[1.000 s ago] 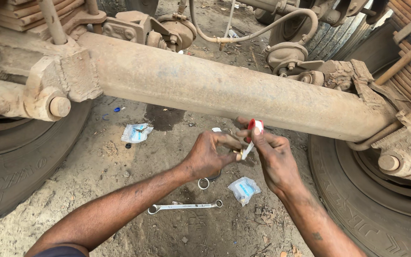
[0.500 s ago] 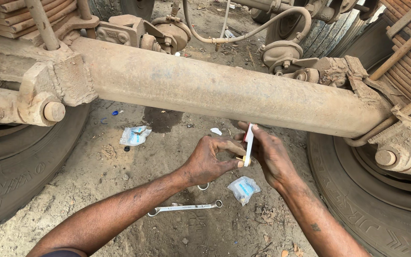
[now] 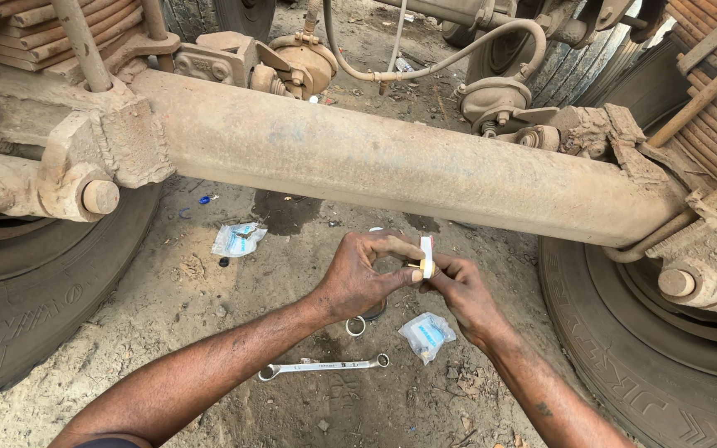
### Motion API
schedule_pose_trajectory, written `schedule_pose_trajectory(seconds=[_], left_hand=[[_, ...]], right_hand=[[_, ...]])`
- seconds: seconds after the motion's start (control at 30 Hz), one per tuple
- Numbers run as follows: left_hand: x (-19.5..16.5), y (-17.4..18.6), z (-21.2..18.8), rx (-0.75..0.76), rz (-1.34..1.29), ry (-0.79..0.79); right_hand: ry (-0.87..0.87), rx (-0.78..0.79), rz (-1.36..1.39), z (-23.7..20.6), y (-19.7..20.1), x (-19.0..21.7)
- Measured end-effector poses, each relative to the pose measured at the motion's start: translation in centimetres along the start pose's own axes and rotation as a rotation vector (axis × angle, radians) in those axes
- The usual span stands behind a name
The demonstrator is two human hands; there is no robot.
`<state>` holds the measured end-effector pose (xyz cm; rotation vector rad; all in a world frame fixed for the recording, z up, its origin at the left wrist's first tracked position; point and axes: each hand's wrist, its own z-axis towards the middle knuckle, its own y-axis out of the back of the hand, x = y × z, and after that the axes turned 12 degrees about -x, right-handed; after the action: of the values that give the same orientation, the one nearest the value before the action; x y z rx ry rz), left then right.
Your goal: The person wraps red PTFE tape around the threads of small brass fittings. They handle the fittings and tape roll, unspooling and winding the tape around the threads multiple times before setting the wrapped fitting aside.
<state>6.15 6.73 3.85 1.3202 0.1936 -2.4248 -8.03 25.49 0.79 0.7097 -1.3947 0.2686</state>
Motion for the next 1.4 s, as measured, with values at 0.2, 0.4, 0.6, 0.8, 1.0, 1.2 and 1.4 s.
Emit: schedule_pose_trajectory(seconds=[0.2, 0.4, 0.6, 0.8, 1.0, 1.2, 1.4], left_hand=[[0.6, 0.3, 0.2, 0.003, -0.101, 0.067], [0.7, 0.7, 0.5, -0.082, -0.085, -0.003], [0.5, 1.3, 1.0, -0.233, 0.118, 0.079], [0.8, 2.3, 1.0, -0.274, 0.262, -0.004], [1.0, 1.6, 0.9, -0.121, 0.408, -0.057], [-0.5, 1.0, 0.4, 0.099, 0.271, 0.167], [-1.0, 0.4, 0.3, 0.188, 0.019, 0.126]], right_hand=[[0.288, -0.074, -0.1, 0.0, 0.0, -0.5], [0.159, -0.06, -0.166, -0.7, -1.2, 0.2], [0.181, 0.025, -0.31, -2.7, -2.9, 2.4], [0.487, 0.005, -0.672, -5.5, -4.1, 5.6], [0.681, 0.156, -0.955, -5.2, -2.5, 7.6], [0.58, 0.113, -0.802, -3.0, 0.4, 8.5], [0.792, 0.149, -0.523, -2.0, 1.9, 8.7]])
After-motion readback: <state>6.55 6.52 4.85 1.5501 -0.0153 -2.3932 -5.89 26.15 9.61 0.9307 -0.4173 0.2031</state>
